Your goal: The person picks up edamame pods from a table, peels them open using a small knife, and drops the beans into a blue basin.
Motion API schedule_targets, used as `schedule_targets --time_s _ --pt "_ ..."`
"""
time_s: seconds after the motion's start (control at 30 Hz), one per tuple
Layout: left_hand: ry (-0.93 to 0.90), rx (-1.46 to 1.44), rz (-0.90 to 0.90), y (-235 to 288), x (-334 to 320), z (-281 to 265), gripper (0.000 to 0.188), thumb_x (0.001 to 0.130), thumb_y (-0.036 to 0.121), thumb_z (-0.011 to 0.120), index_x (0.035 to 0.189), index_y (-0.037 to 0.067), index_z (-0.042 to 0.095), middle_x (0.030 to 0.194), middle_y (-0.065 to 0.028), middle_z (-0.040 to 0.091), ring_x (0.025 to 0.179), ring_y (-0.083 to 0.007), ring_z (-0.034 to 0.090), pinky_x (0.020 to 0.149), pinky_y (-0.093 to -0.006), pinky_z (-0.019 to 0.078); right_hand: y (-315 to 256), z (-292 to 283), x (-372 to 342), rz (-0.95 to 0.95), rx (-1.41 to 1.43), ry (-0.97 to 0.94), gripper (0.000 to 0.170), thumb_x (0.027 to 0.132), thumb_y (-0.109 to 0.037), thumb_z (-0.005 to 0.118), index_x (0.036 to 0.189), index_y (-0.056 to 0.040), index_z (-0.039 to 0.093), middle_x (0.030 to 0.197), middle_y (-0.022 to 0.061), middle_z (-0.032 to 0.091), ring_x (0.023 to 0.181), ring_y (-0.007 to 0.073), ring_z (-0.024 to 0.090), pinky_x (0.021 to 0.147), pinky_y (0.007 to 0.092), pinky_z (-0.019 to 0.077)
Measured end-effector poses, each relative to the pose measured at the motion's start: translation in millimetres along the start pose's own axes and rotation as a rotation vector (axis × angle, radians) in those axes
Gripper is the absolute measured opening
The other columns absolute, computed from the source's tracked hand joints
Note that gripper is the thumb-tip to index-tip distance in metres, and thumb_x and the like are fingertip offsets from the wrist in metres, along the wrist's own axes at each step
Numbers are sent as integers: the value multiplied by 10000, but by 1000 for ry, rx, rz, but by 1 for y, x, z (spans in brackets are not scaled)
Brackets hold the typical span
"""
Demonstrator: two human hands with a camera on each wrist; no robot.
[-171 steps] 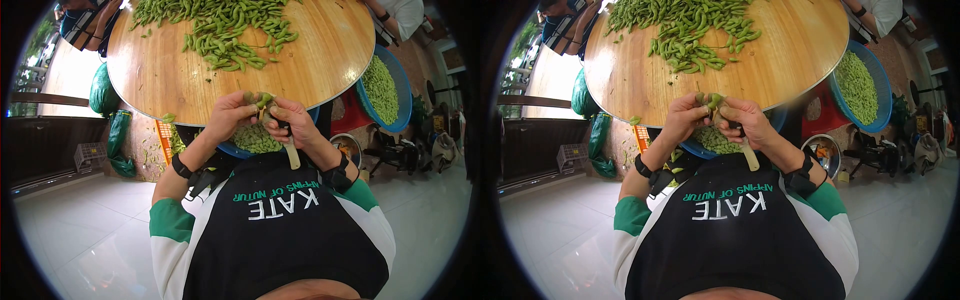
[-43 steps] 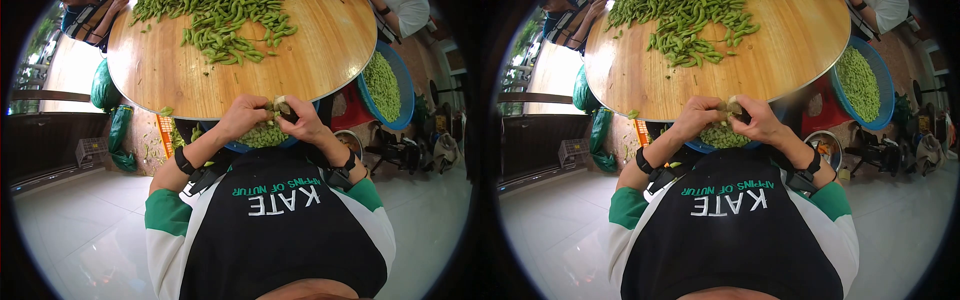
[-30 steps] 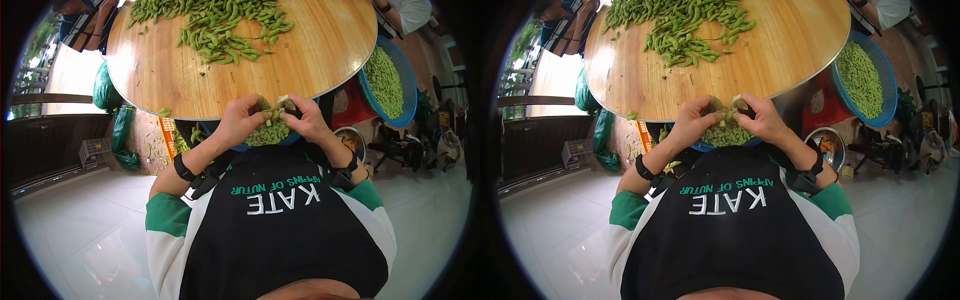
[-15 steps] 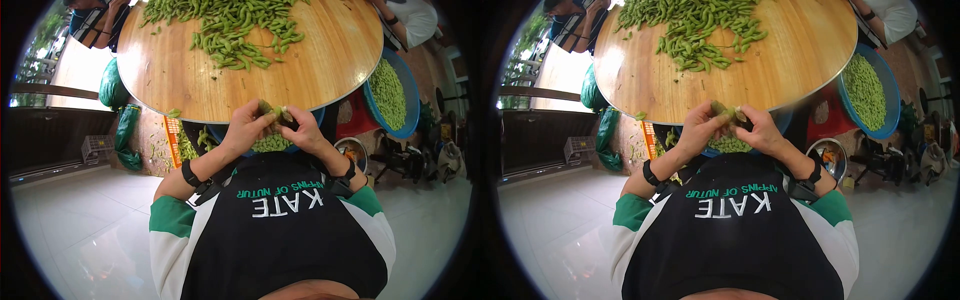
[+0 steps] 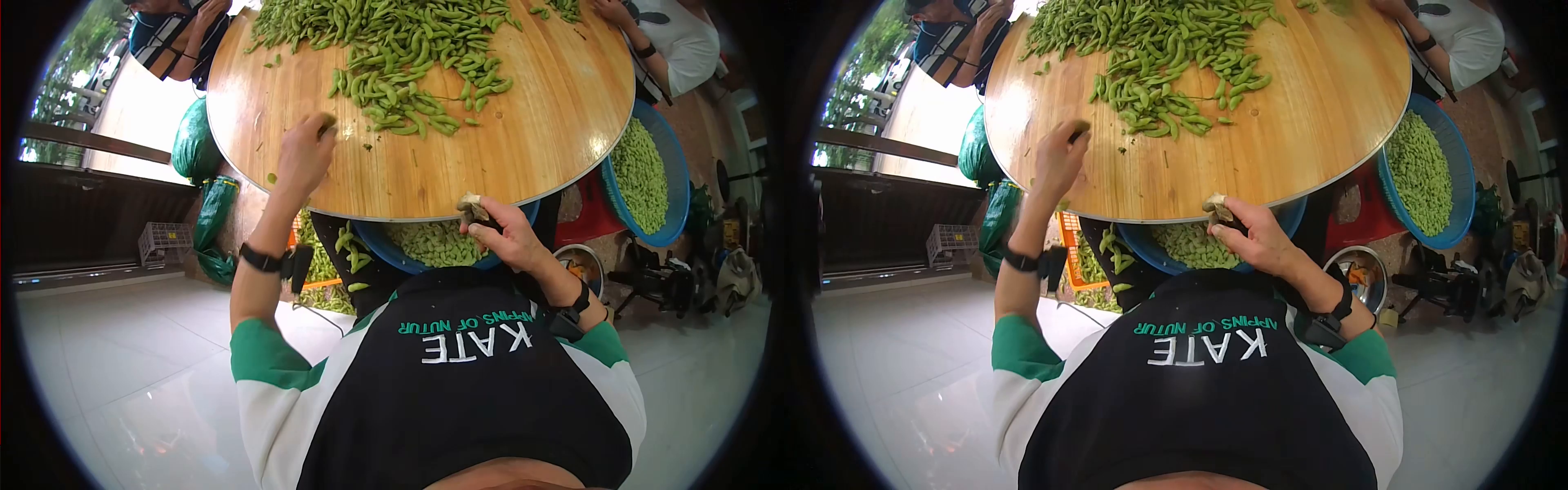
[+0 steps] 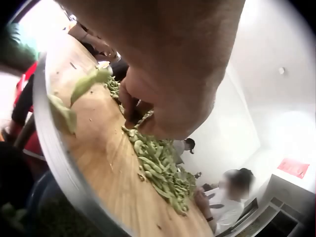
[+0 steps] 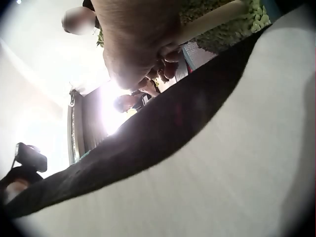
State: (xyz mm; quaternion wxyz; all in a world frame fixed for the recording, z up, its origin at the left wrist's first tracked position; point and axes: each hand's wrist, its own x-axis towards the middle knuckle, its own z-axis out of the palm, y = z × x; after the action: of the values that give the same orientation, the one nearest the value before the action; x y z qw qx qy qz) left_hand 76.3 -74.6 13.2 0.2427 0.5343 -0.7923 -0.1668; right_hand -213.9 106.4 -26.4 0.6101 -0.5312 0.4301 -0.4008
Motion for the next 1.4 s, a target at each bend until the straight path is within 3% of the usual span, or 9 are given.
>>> schedule_targets --time_s 0.2,0.4,0.47,0.6,0.67,0.77,1.03,1.2,1.4 --pt "110 157 -60 -15 72 54 245 785 175 616 897 -43 610 906 -230 617 890 -383 590 795 -421 463 -8 -1 -1 41 72 68 427 943 -91 476 1350 12 398 891 54 606 605 55 489 526 190 407" --pt "-69 110 -171 -24 70 40 246 762 151 598 889 -58 574 819 -255 610 814 -419 587 723 -460 464 -7 3 2 17 91 66 400 972 -129 460 1343 6 397 859 41 590 589 43 478 484 174 381" --pt "159 106 -46 -32 56 46 275 736 133 619 923 -59 557 811 -258 600 759 -428 585 685 -462 461 -7 4 5 48 136 83 405 968 -137 473 1341 1 399 818 28 579 582 44 483 484 181 392" --pt "199 -78 -97 -10 26 38 223 769 84 618 945 -41 562 802 -192 613 698 -322 605 627 -384 477 -10 7 14 11 310 70 387 975 -152 456 1334 -19 401 797 28 561 561 46 470 448 178 373" --pt "-47 -933 -153 19 5 31 140 837 47 594 961 -15 570 790 -95 607 672 -172 591 586 -276 469 -15 9 18 12 369 80 383 976 -157 452 1333 -27 403 792 29 557 553 47 464 440 179 370" --pt "-374 -1199 -147 67 -31 37 115 889 45 578 993 -2 564 804 -48 603 654 -93 558 569 -211 443 -19 10 25 21 507 21 379 975 -171 455 1330 -45 409 803 34 561 548 50 459 431 174 362" --pt "-592 -1169 -259 93 -55 55 87 915 63 552 966 -4 577 754 6 545 604 -46 462 534 -194 370 -13 15 22 -20 679 -49 382 978 -186 461 1320 -32 391 835 61 556 526 64 419 422 180 349" --pt "-566 -1068 -174 93 -61 58 116 930 79 543 1004 -3 580 754 30 514 604 -32 431 532 -188 352 -10 11 21 22 745 -54 436 974 -174 469 1378 -52 360 824 50 550 519 64 404 425 182 339" --pt "-530 -1031 -101 92 -62 57 155 945 89 521 1055 -1 582 763 36 522 616 -22 422 537 -180 349 -15 12 20 45 729 -38 331 963 -172 503 1271 -59 464 796 21 564 516 50 422 412 178 334"
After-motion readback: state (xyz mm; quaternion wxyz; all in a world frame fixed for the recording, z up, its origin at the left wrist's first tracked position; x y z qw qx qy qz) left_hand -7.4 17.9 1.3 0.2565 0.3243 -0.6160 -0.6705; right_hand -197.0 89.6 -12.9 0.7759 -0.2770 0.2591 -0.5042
